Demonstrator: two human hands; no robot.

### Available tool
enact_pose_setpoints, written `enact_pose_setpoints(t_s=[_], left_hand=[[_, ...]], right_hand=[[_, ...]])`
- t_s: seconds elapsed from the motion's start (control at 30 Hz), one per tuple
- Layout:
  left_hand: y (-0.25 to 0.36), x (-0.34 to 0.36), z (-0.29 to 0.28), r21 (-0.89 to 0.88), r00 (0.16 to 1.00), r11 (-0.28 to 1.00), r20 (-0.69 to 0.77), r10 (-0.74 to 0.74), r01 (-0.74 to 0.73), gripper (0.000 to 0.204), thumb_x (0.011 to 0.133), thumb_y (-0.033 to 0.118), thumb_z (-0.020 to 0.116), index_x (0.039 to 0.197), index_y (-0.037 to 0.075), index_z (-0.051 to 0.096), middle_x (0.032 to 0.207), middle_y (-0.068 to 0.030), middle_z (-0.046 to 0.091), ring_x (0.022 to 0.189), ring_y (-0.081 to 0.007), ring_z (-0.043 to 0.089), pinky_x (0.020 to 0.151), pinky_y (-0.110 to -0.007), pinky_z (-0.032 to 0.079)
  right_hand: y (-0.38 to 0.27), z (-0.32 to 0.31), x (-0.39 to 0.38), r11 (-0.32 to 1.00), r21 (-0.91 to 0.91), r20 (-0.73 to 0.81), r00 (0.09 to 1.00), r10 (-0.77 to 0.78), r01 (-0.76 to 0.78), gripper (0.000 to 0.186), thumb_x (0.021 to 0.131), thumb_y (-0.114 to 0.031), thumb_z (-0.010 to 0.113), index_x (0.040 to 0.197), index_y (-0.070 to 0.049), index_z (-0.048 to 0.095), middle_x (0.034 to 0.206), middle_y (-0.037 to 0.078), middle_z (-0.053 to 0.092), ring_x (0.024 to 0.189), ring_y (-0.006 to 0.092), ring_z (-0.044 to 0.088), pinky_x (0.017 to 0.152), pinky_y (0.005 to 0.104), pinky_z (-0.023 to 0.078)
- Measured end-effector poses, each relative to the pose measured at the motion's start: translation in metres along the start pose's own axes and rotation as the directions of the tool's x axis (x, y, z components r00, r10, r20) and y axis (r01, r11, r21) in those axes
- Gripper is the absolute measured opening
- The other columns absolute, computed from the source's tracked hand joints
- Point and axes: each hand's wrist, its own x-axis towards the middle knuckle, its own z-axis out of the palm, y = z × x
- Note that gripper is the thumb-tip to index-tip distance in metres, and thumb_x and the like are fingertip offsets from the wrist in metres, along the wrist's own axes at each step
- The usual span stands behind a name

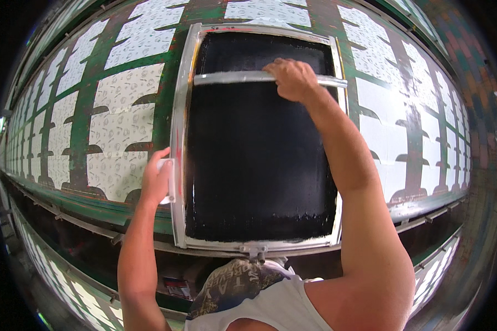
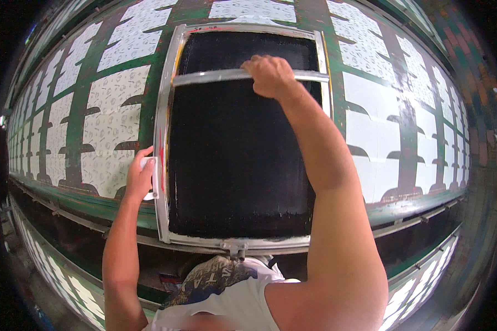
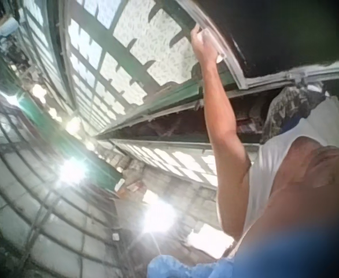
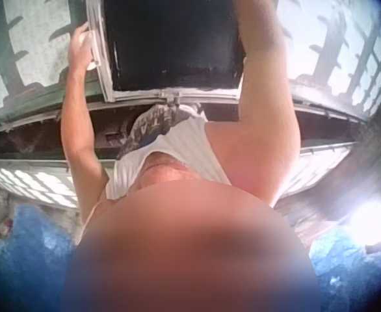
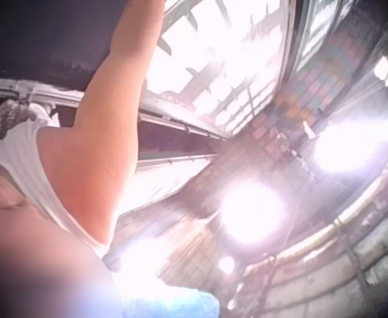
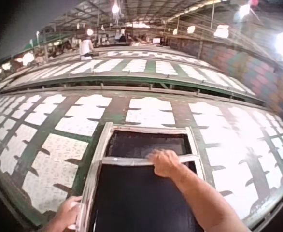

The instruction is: The person repeatedly pulls a squeegee across a screen-printing frame to spread ink over a mesh screen. The person holds the frame steady with one hand while using the other to move the squeegee back and forth across the surface.

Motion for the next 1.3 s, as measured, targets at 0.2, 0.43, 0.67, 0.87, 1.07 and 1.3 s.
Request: enact_pose_setpoints(t_s=[0.2, 0.43, 0.67, 0.87, 1.07, 1.3], left_hand=[[-0.003, 0.005, -0.002, 0.073, 0.996, 0.994, -0.015, 0.086, -0.085, 0.037, 0.112, 0.013, 0.059, 0.148, 0.008, 0.065, 0.112, -0.01, 0.077, 0.095, -0.0156, 0.072, 0.08, -0.034, 0.058], [-0.028, 0.02, 0.001, 0.137, 0.962, 0.957, -0.055, 0.266, -0.257, 0.036, 0.11, 0.014, 0.061, 0.144, 0.009, 0.068, 0.106, -0.0106, 0.077, 0.082, -0.0177, 0.073, 0.068, -0.036, 0.06], [-0.032, 0.027, 0.003, 0.073, 0.983, 0.983, -0.047, 0.175, -0.171, 0.035, 0.106, 0.014, 0.065, 0.138, 0.002, 0.07, 0.124, -0.0223, 0.078, 0.112, -0.0349, 0.076, 0.099, -0.044, 0.057], [-0.03, 0.033, 0.004, 0.205, 0.969, 0.957, -0.096, 0.229, -0.206, 0.035, 0.105, 0.019, 0.065, 0.135, 0.002, 0.07, 0.128, -0.0264, 0.076, 0.118, -0.0422, 0.075, 0.103, -0.047, 0.056], [-0.031, 0.033, 0.004, 0.256, 0.958, 0.939, -0.116, 0.264, -0.228, 0.035, 0.103, 0.023, 0.067, 0.132, 0.002, 0.071, 0.125, -0.0277, 0.077, 0.119, -0.0451, 0.073, 0.101, -0.049, 0.056], [-0.033, 0.036, 0.002, 0.333, 0.96, 0.924, -0.139, 0.245, -0.188, 0.034, 0.104, 0.023, 0.066, 0.132, 0.005, 0.071, 0.117, -0.0235, 0.078, 0.107, -0.0382, 0.077, 0.095, -0.048, 0.059]], right_hand=[[-0.083, -0.023, -0.119, 0.997, 0.083, 0.021, 1.0, -0.012, 0.01, 0.046, 0.09, -0.003, 0.07, 0.133, -0.016, 0.08, 0.123, 0.009, 0.078, 0.119, 0.0323, 0.075, 0.103, 0.0484, 0.059], [-0.19, -0.031, -0.257, 0.995, 0.089, 0.01, 0.999, 0.039, -0.04, 0.046, 0.091, -0.006, 0.072, 0.136, -0.016, 0.078, 0.125, 0.006, 0.075, 0.116, 0.0278, 0.072, 0.101, 0.0445, 0.056], [-0.271, -0.037, -0.356, 0.988, 0.119, 0.066, 0.994, 0.091, -0.098, 0.05, 0.087, -0.009, 0.076, 0.137, -0.015, 0.077, 0.125, 0.004, 0.074, 0.116, 0.0267, 0.069, 0.1, 0.0432, 0.053], [-0.289, -0.052, -0.372, 0.988, 0.118, 0.184, 0.98, 0.08, -0.103, 0.064, 0.081, -0.004, 0.079, 0.144, -0.013, 0.07, 0.136, 0.007, 0.069, 0.129, 0.0292, 0.063, 0.109, 0.0459, 0.048], [-0.291, -0.053, -0.391, 0.983, 0.176, 0.174, 0.984, 0.025, -0.056, 0.074, 0.082, -0.004, 0.076, 0.155, -0.012, 0.064, 0.144, 0.012, 0.066, 0.137, 0.031, 0.059, 0.117, 0.0457, 0.044], [-0.27, -0.045, -0.435, 0.902, 0.423, -0.116, 0.992, -0.04, 0.086, 0.061, 0.081, -0.008, 0.076, 0.142, -0.009, 0.071, 0.145, 0.015, 0.07, 0.139, 0.037, 0.063, 0.116, 0.0516, 0.048]])
